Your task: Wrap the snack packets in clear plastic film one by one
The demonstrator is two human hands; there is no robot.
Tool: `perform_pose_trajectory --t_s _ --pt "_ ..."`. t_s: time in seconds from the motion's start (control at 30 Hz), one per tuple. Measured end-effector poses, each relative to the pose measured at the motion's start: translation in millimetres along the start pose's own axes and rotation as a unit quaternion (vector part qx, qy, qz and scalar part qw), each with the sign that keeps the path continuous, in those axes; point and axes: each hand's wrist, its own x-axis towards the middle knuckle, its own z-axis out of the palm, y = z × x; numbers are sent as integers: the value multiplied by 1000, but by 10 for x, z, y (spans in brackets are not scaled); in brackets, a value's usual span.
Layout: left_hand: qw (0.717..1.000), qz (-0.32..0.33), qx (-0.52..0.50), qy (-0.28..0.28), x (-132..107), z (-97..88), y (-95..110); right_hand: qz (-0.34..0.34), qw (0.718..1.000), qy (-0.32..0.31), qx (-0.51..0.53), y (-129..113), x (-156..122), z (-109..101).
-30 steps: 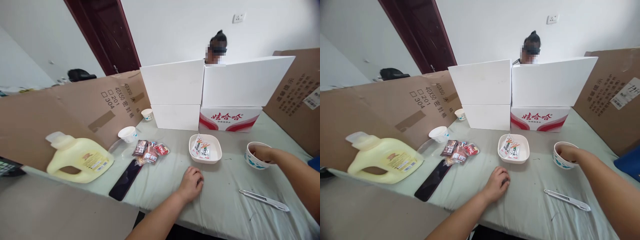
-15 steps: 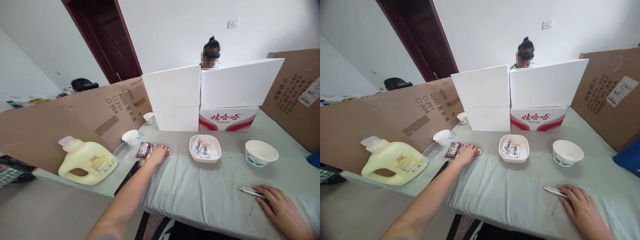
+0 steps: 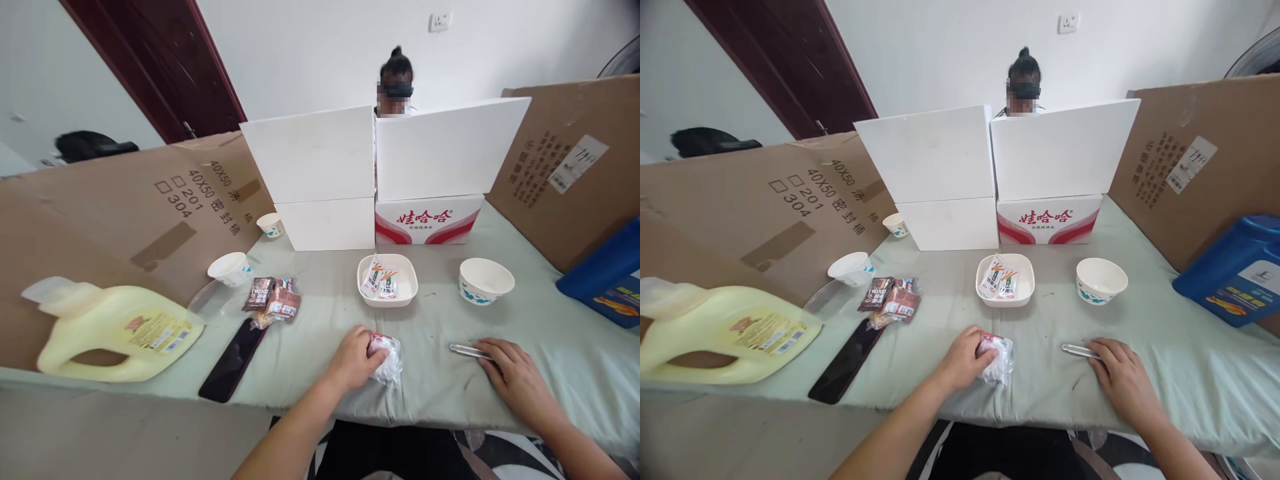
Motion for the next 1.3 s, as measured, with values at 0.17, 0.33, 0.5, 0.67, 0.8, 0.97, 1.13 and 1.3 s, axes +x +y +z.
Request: perform_pose_trajectory --t_s 0.17,0.33,0.5,0.67,0.8,0.97,1.13,1.3 --pt "986 37 -15 164 -74 155 -165 38 996 -10 77 -663 120 -86" --pt "980 133 -68 133 -80 43 -178 -20 992 -67 103 -1498 345 -43" --pt "981 187 -55 17 -77 -18 -91 -72 978 -175 89 -1721 285 -148" --pt "984 167 -59 19 -69 13 -69 -33 970 -222 87 -1178 34 -288" --pt "986 79 -102 101 -67 57 -142 56 993 -103 -23 -643 12 -208" --pt "961 -56 -147 230 -48 80 -264 8 1000 15 24 -953 221 -79" --pt "951 -66 -156 261 -31 94 -325 -93 980 -59 164 -1756 460 103" --pt "955 -67 -121 263 -63 95 -320 -136 966 -140 169 -1916 482 167"
